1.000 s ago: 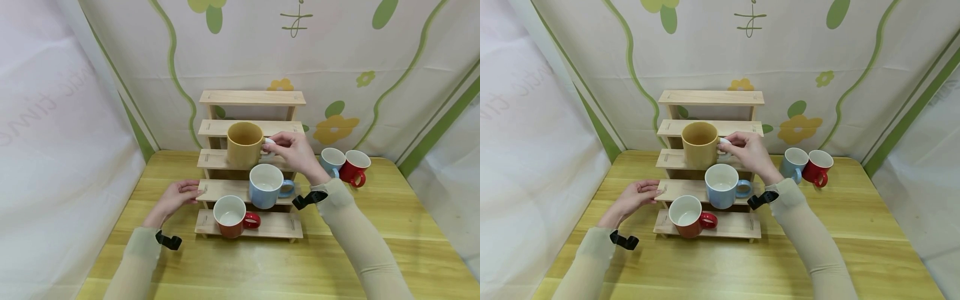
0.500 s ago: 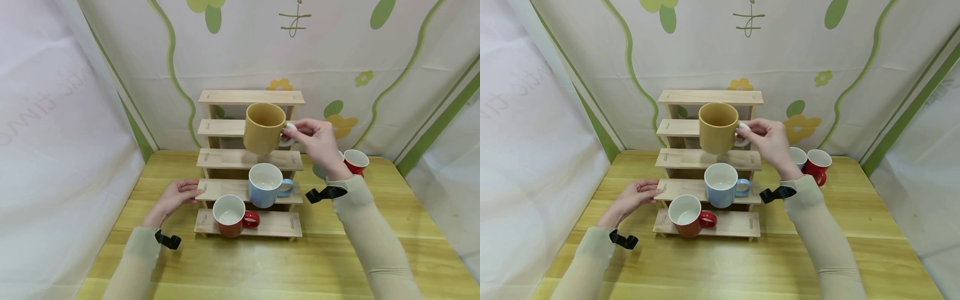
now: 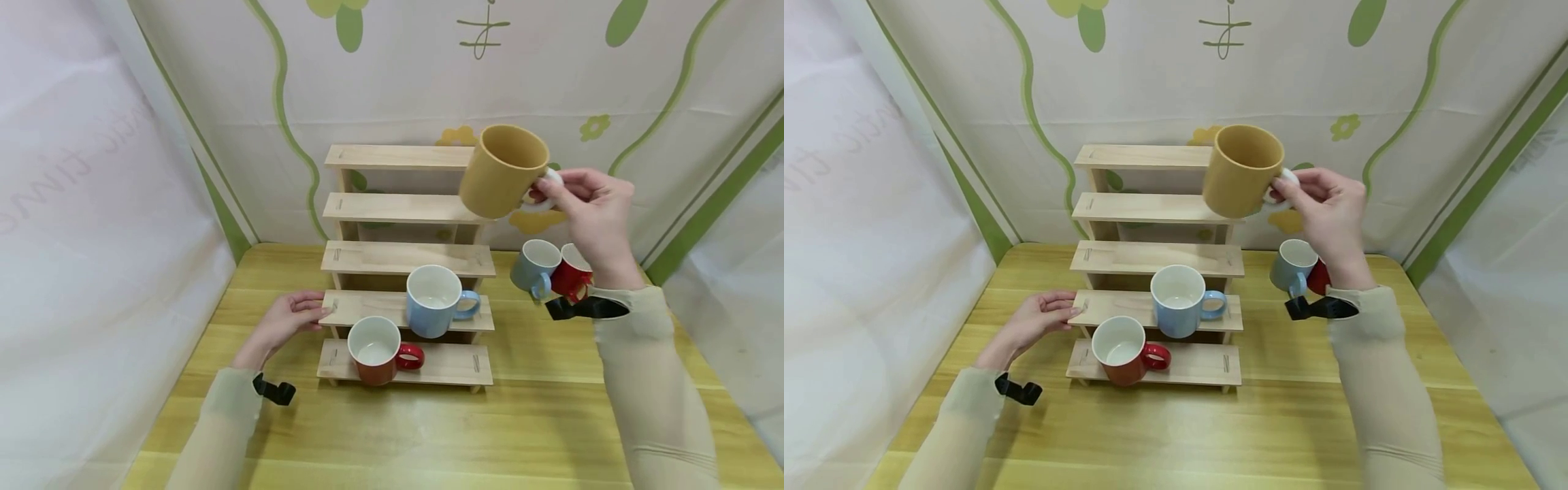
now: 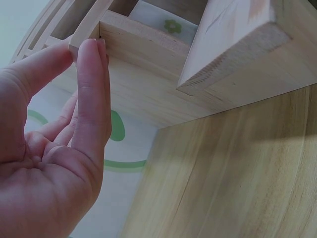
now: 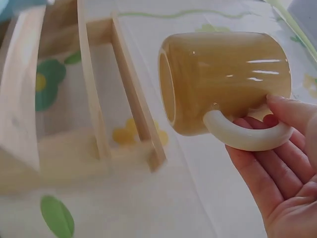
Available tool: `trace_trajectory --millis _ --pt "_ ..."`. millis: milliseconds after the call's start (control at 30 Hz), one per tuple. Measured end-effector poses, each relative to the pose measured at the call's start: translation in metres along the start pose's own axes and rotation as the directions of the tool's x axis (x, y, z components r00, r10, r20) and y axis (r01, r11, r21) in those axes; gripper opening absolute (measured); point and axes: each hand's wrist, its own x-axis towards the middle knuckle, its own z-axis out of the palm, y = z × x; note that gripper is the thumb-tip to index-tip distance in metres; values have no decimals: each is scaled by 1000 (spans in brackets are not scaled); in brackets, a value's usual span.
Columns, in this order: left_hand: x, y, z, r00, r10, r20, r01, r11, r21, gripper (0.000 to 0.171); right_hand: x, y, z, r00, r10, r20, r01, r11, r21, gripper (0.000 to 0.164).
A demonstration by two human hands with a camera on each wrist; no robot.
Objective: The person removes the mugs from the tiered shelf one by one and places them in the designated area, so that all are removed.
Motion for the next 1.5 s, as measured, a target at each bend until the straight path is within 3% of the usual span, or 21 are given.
trace_trajectory --millis 467,867,1000,1267,1500 --pt "-1 -1 2 1000 -9 -6 9 1000 -5 50 -8 -6 -55 974 13 -226 -36 995 -96 32" --pt "-3 -1 1 1000 -1 12 1 1000 -23 51 -23 3 -98 927 41 -374 -56 998 -29 36" --pt "-4 -1 0 1000 3 14 -2 1000 -24 50 -29 3 -111 900 64 -432 -89 995 -37 38" --pt "-6 -1 0 1000 6 12 -6 1000 -15 50 -41 10 -139 823 142 -550 -247 962 -121 36" --pt "-4 -2 -2 1000 17 12 -17 1000 -10 51 -51 27 -164 741 206 -639 -447 862 -240 30"
